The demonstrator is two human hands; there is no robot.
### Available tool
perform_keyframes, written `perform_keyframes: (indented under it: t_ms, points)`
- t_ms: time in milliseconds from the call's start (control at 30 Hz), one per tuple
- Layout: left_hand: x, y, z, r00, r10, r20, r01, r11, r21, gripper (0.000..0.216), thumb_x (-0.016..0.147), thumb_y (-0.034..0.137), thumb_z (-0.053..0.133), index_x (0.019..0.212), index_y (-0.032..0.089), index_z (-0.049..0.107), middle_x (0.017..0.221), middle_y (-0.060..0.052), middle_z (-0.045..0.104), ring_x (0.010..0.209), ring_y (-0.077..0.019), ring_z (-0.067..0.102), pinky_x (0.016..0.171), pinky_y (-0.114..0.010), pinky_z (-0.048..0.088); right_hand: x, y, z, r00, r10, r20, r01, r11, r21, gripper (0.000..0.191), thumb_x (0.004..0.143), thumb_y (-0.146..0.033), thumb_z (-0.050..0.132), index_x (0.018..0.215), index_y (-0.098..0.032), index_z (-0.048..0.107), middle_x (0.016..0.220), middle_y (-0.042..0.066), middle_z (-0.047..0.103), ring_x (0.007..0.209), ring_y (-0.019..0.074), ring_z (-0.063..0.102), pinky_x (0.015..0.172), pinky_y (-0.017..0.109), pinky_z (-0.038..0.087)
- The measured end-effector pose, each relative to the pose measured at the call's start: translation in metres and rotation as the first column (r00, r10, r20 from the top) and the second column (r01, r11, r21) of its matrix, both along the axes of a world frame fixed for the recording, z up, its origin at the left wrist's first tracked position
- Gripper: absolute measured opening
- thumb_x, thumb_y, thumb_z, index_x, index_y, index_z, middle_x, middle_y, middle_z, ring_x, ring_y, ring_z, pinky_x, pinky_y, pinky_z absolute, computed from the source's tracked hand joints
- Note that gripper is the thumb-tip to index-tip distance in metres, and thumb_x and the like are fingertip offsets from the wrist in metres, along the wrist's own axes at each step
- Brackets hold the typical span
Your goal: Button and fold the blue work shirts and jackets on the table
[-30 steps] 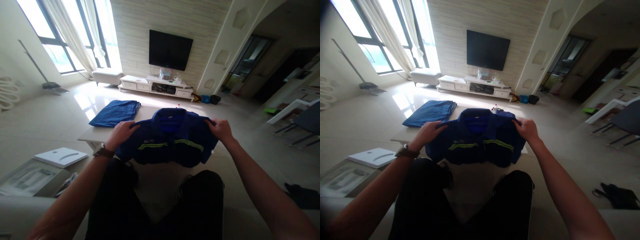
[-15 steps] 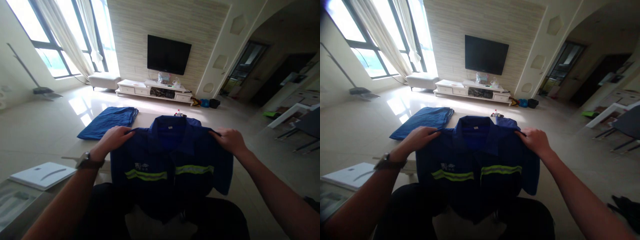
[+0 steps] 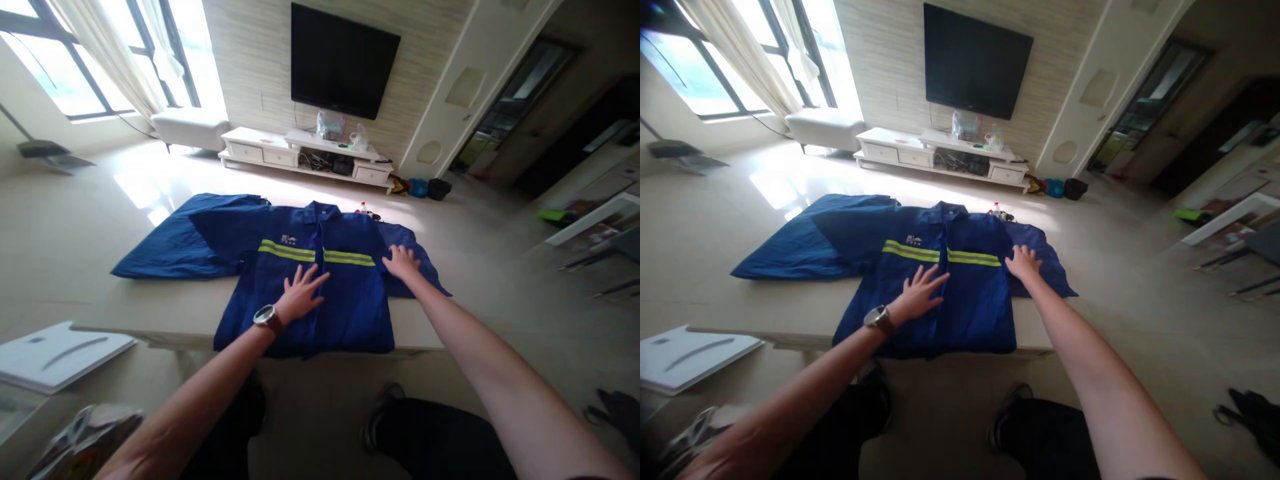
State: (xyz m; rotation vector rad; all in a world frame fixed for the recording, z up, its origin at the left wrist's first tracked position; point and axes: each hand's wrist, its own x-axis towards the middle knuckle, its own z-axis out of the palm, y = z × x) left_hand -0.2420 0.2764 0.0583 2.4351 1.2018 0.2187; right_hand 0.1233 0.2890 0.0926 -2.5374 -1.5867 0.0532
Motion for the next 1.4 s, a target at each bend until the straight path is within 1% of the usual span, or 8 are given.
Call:
perform_keyframes:
  t_ms: [133,300,600,733,800,933,1100,1400]
  points:
    - [-0.002,-0.040,-0.078,0.987,-0.091,-0.131,0.078,0.992,-0.100,0.061,0.099,0.044,0.056,0.159,0.037,0.044,0.175,-0.003,0.023,0.160,-0.0487,0.008,0.120,-0.079,0.021,0.018,-0.055,-0.081,0.960,-0.139,-0.242,0.110,0.985,-0.132,0.049,0.092,-0.043,0.061,0.134,-0.018,0.060,0.143,0.021,0.053,0.133,0.0404,0.050,0.109,0.058,0.042]
    - [-0.012,-0.034,-0.094,0.984,-0.064,-0.166,0.044,0.992,-0.117,0.075,0.096,0.035,0.060,0.164,0.019,0.035,0.174,-0.013,0.022,0.161,-0.0404,0.018,0.126,-0.055,0.033,0.026,-0.073,-0.107,0.906,-0.193,-0.376,0.178,0.981,-0.075,0.033,0.086,-0.034,0.067,0.112,-0.014,0.068,0.130,0.020,0.064,0.129,0.0359,0.057,0.114,0.049,0.041]
    - [-0.012,-0.033,-0.088,0.973,-0.094,-0.211,0.044,0.973,-0.227,0.095,0.080,0.015,0.060,0.166,0.014,0.021,0.176,-0.020,0.006,0.162,-0.0422,0.008,0.124,-0.059,0.029,0.014,-0.033,-0.116,0.568,-0.274,-0.776,0.490,0.870,0.052,0.020,0.088,-0.034,0.065,0.077,-0.019,0.058,0.073,0.002,0.064,0.081,0.0180,0.069,0.074,0.027,0.058]
    - [-0.006,-0.079,-0.072,0.986,0.165,-0.012,-0.165,0.981,-0.107,0.057,0.086,0.018,0.056,0.143,0.015,0.053,0.162,-0.022,0.042,0.154,-0.0377,0.036,0.119,-0.050,0.038,0.003,-0.012,-0.111,0.330,-0.224,-0.917,0.636,0.771,0.041,0.015,0.092,-0.030,0.060,0.082,-0.021,0.053,0.065,-0.005,0.057,0.062,0.0102,0.061,0.057,0.017,0.053]
    - [0.001,-0.118,-0.080,0.921,0.374,0.113,-0.342,0.911,-0.230,0.025,0.093,0.026,0.053,0.114,0.019,0.063,0.129,-0.020,0.067,0.125,-0.0320,0.062,0.105,-0.044,0.048,0.001,-0.005,-0.107,0.230,-0.205,-0.951,0.699,0.715,0.015,0.016,0.093,-0.029,0.060,0.083,-0.022,0.050,0.065,-0.006,0.056,0.059,0.0092,0.058,0.053,0.015,0.051]
    - [0.011,-0.183,-0.128,0.660,0.743,0.107,-0.544,0.572,-0.615,0.009,0.093,0.029,0.057,0.097,0.021,0.058,0.097,-0.012,0.069,0.090,-0.0243,0.069,0.083,-0.036,0.054,0.002,0.004,-0.098,0.094,-0.172,-0.981,0.772,0.634,-0.037,0.021,0.093,-0.030,0.062,0.082,-0.022,0.045,0.065,-0.007,0.054,0.053,0.0083,0.054,0.046,0.013,0.042]
    - [0.011,-0.184,-0.164,0.543,0.827,0.145,-0.701,0.542,-0.465,0.025,0.095,0.034,0.062,0.114,0.020,0.056,0.120,-0.015,0.063,0.112,-0.0253,0.065,0.099,-0.039,0.052,-0.001,0.021,-0.084,0.043,-0.103,-0.994,0.799,0.600,-0.027,0.018,0.092,-0.027,0.064,0.082,-0.022,0.049,0.067,-0.006,0.056,0.052,0.0078,0.053,0.044,0.014,0.040]
    - [0.008,-0.169,-0.153,0.508,0.821,0.262,-0.627,0.560,-0.541,0.027,0.102,0.036,0.040,0.096,0.022,0.061,0.101,-0.010,0.068,0.099,-0.0238,0.065,0.093,-0.035,0.051,0.026,0.033,-0.055,0.163,0.091,-0.982,0.862,0.471,0.187,0.005,0.091,-0.018,0.053,0.090,-0.023,0.052,0.088,-0.005,0.063,0.073,0.0086,0.062,0.060,0.017,0.055]
